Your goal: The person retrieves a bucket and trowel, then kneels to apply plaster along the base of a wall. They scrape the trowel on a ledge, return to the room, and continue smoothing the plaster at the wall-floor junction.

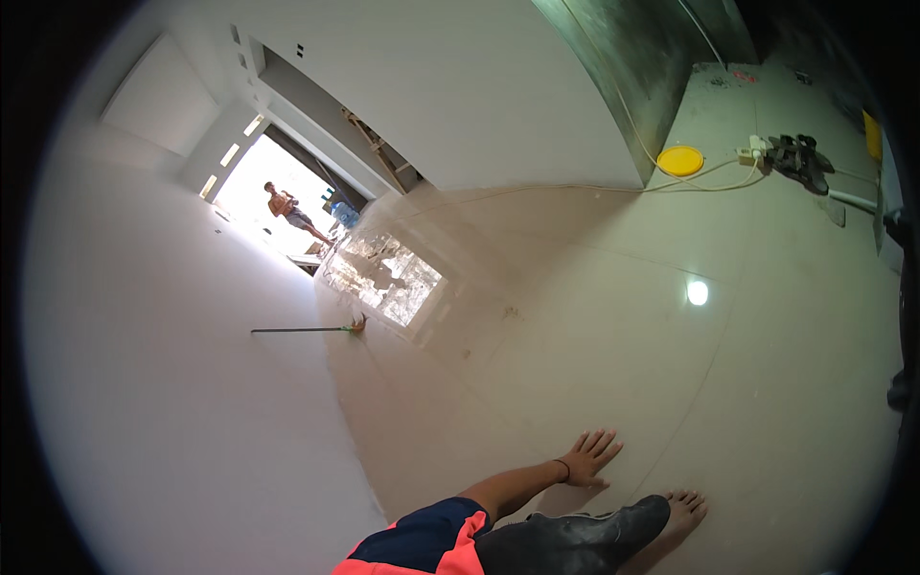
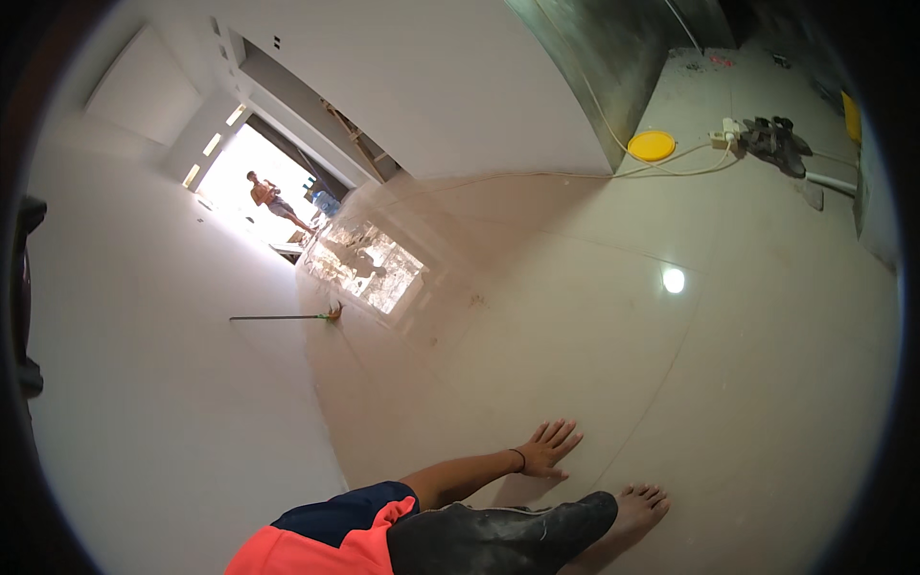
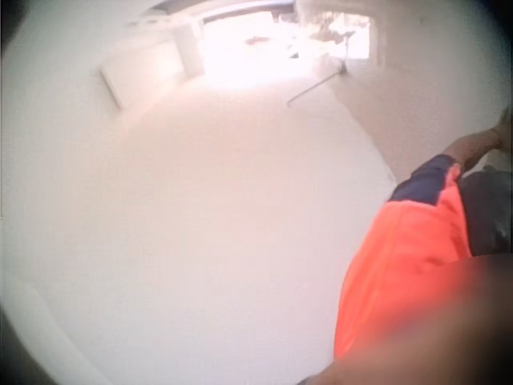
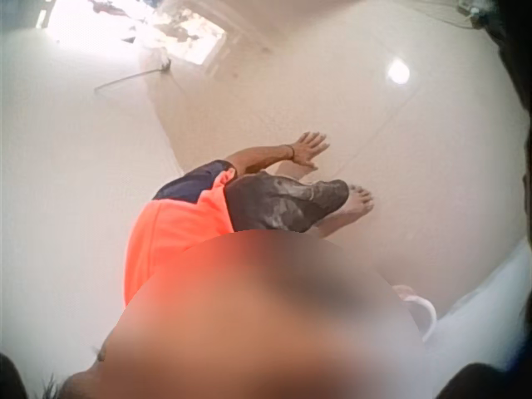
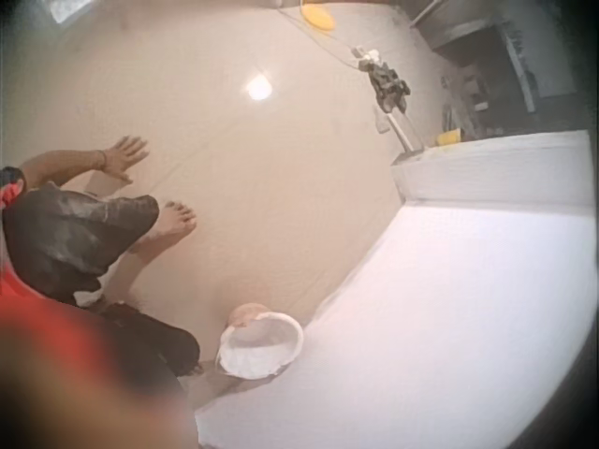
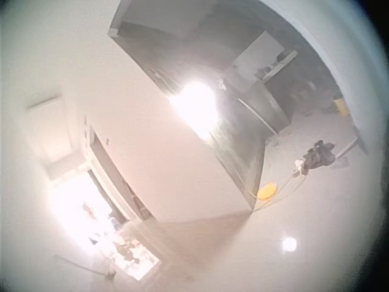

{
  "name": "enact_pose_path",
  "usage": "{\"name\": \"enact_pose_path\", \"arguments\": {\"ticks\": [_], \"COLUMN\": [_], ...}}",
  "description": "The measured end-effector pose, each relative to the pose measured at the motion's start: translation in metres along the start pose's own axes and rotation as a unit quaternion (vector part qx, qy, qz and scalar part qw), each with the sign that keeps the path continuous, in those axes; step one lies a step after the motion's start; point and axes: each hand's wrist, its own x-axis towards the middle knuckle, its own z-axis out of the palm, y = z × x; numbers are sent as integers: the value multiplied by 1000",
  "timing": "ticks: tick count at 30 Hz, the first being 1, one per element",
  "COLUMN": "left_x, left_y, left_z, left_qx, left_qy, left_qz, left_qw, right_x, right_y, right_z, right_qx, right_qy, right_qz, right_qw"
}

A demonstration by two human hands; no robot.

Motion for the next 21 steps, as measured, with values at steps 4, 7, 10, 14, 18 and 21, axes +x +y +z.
{"name": "enact_pose_path", "arguments": {"ticks": [4,7,10,14,18,21], "left_x": [-2,-4,-5,-5,-5,-4], "left_y": [5,6,4,1,-2,-4], "left_z": [-5,-7,-7,-6,-6,-4], "left_qx": [-14,-17,-26,-35,-48,-46], "left_qy": [-22,-23,-17,-20,-17,-15], "left_qz": [-9,-10,0,8,17,19], "left_qw": [1000,1000,1000,999,999,999], "right_x": [3,3,3,6,6,7], "right_y": [1,0,0,1,5,7], "right_z": [-2,-4,-6,-6,-3,-2], "right_qx": [-8,-13,-17,-27,-28,-24], "right_qy": [0,6,9,10,13,15], "right_qz": [-13,-15,-20,-32,-35,-37], "right_qw": [1000,1000,1000,999,999,999]}}
